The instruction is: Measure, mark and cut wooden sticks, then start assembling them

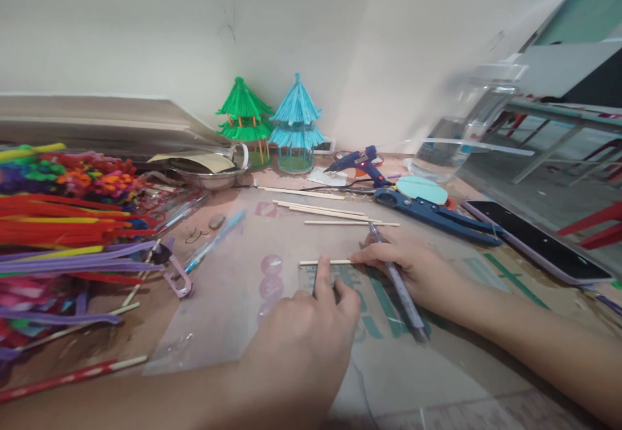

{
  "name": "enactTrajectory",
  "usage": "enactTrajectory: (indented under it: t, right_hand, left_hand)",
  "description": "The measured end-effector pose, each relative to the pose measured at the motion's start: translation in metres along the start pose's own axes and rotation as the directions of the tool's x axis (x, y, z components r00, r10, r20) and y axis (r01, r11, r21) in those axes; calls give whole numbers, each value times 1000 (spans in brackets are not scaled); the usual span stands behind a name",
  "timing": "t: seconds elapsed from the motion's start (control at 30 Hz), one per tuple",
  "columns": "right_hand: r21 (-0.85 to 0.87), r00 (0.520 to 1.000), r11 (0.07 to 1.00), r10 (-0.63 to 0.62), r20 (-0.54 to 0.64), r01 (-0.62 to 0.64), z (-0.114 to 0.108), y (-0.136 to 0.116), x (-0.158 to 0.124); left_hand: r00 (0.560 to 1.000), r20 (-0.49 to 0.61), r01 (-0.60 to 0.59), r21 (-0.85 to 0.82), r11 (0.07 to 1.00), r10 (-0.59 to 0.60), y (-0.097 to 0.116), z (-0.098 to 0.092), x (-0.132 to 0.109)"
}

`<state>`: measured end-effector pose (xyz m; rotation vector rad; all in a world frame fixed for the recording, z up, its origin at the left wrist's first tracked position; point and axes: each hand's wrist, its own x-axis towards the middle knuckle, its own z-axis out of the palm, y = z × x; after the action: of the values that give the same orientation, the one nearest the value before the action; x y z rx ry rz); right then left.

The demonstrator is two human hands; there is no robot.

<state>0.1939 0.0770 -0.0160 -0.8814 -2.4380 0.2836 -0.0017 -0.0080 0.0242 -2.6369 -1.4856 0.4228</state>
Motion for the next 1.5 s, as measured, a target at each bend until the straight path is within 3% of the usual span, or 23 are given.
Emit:
enactTrajectory:
  t: [0.63,1.5]
  right_hand:
    - [19,999,1000,16,50,-17,-3,0,1]
    - [11,999,1000,19,40,-19,-2,-1,1]
  left_hand:
    - [998,-62,21,6,1000,-20,2,7,3]
    - [1000,5,10,-37,999,-9,0,1,5]
